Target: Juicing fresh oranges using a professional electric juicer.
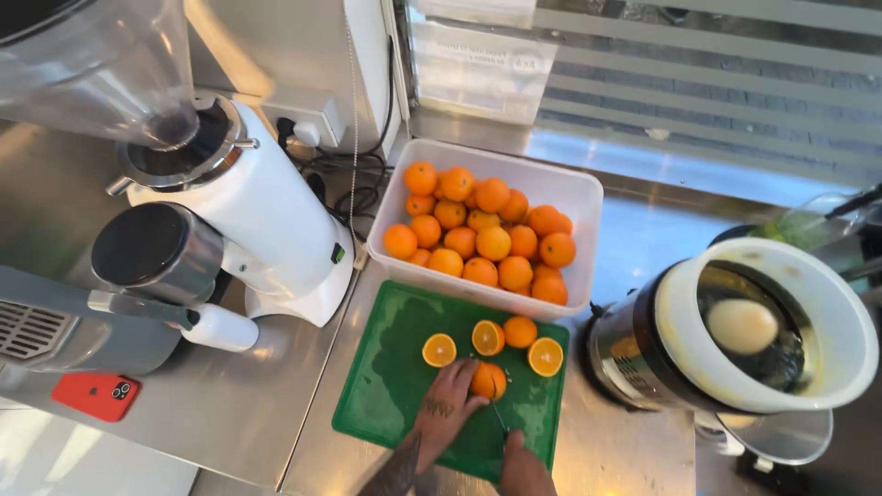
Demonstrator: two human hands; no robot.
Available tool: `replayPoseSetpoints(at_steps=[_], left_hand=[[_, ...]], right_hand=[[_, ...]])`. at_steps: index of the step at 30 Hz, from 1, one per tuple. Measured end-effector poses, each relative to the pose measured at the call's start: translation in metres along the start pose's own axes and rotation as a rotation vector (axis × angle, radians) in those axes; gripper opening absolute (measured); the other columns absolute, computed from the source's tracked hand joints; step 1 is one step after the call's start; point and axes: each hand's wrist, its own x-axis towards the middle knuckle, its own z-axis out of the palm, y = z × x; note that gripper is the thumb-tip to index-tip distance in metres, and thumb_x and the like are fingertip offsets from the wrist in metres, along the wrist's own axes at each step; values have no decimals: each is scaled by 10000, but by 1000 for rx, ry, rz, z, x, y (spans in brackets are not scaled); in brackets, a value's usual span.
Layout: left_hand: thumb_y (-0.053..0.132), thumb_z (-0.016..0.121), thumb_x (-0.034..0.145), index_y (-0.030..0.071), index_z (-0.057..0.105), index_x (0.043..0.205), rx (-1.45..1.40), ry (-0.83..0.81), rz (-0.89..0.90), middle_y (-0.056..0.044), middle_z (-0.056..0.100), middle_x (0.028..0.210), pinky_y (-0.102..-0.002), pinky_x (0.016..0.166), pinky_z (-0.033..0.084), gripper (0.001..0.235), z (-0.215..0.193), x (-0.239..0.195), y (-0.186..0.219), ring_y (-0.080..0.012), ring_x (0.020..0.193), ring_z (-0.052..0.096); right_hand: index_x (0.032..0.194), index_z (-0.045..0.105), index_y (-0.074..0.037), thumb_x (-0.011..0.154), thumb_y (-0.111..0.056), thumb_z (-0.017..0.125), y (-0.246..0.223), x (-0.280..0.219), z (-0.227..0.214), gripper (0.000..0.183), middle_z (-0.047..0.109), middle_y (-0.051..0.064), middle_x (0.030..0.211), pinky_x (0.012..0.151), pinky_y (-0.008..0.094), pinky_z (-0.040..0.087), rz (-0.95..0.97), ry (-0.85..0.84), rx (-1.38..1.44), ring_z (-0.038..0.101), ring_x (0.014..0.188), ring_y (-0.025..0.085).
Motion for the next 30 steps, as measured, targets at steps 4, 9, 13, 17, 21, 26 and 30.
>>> replayPoseSetpoints(at_steps=[4, 9, 13, 17, 21, 26, 30], left_hand=[[255, 788, 796, 54, 618, 1231, 141, 50, 96, -169, 599, 1129, -487, 887, 490, 509, -50, 85, 43, -397, 1048, 582], [103, 670, 822, 13, 552, 1282, 411, 237, 284, -220, 570, 1202, -504, 907, 444, 483, -50, 257, 21, -422, 1054, 531], [68, 643, 836, 84, 583, 1279, 619, 132, 251, -172, 595, 1221, -502, 927, 442, 447, -17, 326, -34, -390, 1094, 542], [65, 701, 850, 136, 593, 1275, 513, -46, 159, -101, 621, 1253, -496, 1014, 456, 444, -41, 318, -22, -352, 1220, 568], [112, 874, 710, 85, 549, 1387, -301, 67, -20, -107, 646, 1302, -400, 991, 543, 751, -94, 235, 16, -317, 1178, 663], [148, 917, 710, 64, 555, 1342, -270, 238, -95, -128, 607, 1266, -344, 912, 597, 733, -102, 70, 69, -269, 1100, 679], [178, 923, 662, 36, 551, 1175, -238, 293, -203, -152, 615, 1206, -374, 877, 587, 650, -26, -20, 35, -316, 1036, 673]], right_hand=[[1139, 403, -72, 981, -168, 429, -21, -23, -44, 187, 725, 239, 850, 742, 562, 573, -106, 179, 7, 727, 857, 447], [1076, 440, -125, 1020, -312, 408, -34, -37, -97, 197, 719, 249, 849, 773, 619, 529, -63, 290, 149, 683, 876, 499], [1103, 422, -146, 1024, -353, 394, -25, -30, -101, 223, 720, 280, 887, 811, 646, 491, -12, 255, 176, 668, 894, 522], [1120, 400, -142, 1031, -406, 400, 2, -21, -74, 278, 720, 273, 906, 812, 632, 515, 65, 178, 114, 685, 924, 505], [1151, 399, -193, 999, -420, 435, -1, -43, -76, 275, 724, 243, 891, 811, 652, 504, 134, 137, 101, 693, 924, 493], [1092, 412, -165, 978, -426, 469, -20, -74, -87, 290, 709, 253, 760, 707, 633, 520, -60, 263, 105, 708, 807, 483], [1024, 422, -122, 1027, -354, 482, -67, -97, -104, 241, 698, 260, 746, 687, 633, 498, -116, 243, 55, 673, 779, 508]])
